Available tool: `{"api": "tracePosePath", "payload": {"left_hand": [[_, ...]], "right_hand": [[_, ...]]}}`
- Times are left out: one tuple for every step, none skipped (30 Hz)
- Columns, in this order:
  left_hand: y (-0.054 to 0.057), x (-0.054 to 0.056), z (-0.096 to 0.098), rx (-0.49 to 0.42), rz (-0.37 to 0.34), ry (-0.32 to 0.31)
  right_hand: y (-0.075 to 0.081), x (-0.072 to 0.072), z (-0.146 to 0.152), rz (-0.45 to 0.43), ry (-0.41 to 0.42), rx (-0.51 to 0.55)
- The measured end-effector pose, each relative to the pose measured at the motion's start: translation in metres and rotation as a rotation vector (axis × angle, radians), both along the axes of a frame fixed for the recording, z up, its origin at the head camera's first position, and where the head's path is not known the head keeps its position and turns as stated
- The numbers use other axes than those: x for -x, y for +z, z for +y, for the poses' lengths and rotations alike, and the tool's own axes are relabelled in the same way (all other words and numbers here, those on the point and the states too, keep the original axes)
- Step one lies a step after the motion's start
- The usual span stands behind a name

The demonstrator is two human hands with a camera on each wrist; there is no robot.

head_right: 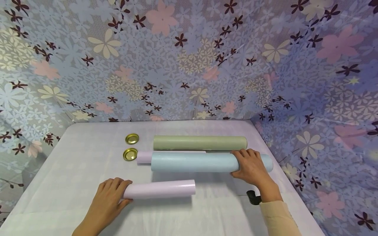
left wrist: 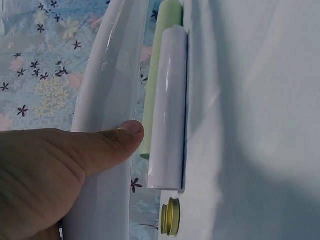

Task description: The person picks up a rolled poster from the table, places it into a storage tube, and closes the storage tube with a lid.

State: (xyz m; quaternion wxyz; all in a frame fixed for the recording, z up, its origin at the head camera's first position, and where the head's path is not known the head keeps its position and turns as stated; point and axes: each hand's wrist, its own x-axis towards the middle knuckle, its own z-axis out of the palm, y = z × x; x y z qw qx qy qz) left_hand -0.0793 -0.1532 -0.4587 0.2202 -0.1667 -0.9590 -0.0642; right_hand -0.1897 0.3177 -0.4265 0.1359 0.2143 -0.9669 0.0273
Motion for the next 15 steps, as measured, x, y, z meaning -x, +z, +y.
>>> {"api": "tracePosePath", "payload": {"left_hand": [[0.001,0.0,-0.001,0.002,0.002,0.001],[0.001,0.0,-0.002,0.002,0.001,0.001],[0.002,0.0,-0.003,0.002,0.0,0.001],[0.002,0.001,-0.003,0.002,-0.001,0.002],[0.003,0.001,-0.004,-0.001,-0.001,0.002],[0.003,0.001,-0.005,-0.003,-0.002,0.003],[0.004,0.001,-0.006,-0.005,0.0,0.004],[0.004,0.001,-0.007,-0.007,0.003,0.005],[0.004,0.001,-0.008,-0.009,0.009,0.006],[0.004,0.001,-0.009,-0.011,0.015,0.006],[0.005,0.002,-0.011,-0.013,0.023,0.005],[0.005,0.002,-0.012,-0.013,0.03,0.005],[0.006,0.002,-0.013,-0.014,0.037,0.005],[0.006,0.002,-0.015,-0.013,0.045,0.003],[0.007,0.002,-0.016,-0.013,0.043,0.004]], "right_hand": [[0.0,0.0,0.0,0.007,0.001,0.001],[0.001,0.0,0.001,0.014,0.001,0.002],[0.001,0.0,0.001,0.021,0.001,0.004],[0.001,0.001,0.002,0.026,0.001,0.007],[0.001,0.001,0.002,0.03,0.002,0.008],[0.002,0.001,0.002,0.033,0.0,0.01],[0.002,0.001,0.002,0.033,-0.003,0.011],[0.002,0.001,0.003,0.032,-0.006,0.013],[0.003,0.001,0.003,0.029,-0.01,0.013],[0.003,0.001,0.003,0.026,-0.013,0.014],[0.004,0.001,0.003,0.023,-0.016,0.016],[0.004,0.001,0.004,0.023,-0.019,0.017],[0.004,0.001,0.005,0.024,-0.02,0.017],[0.005,0.002,0.005,0.026,-0.021,0.018],[0.005,0.002,0.006,0.027,-0.021,0.02]]}}
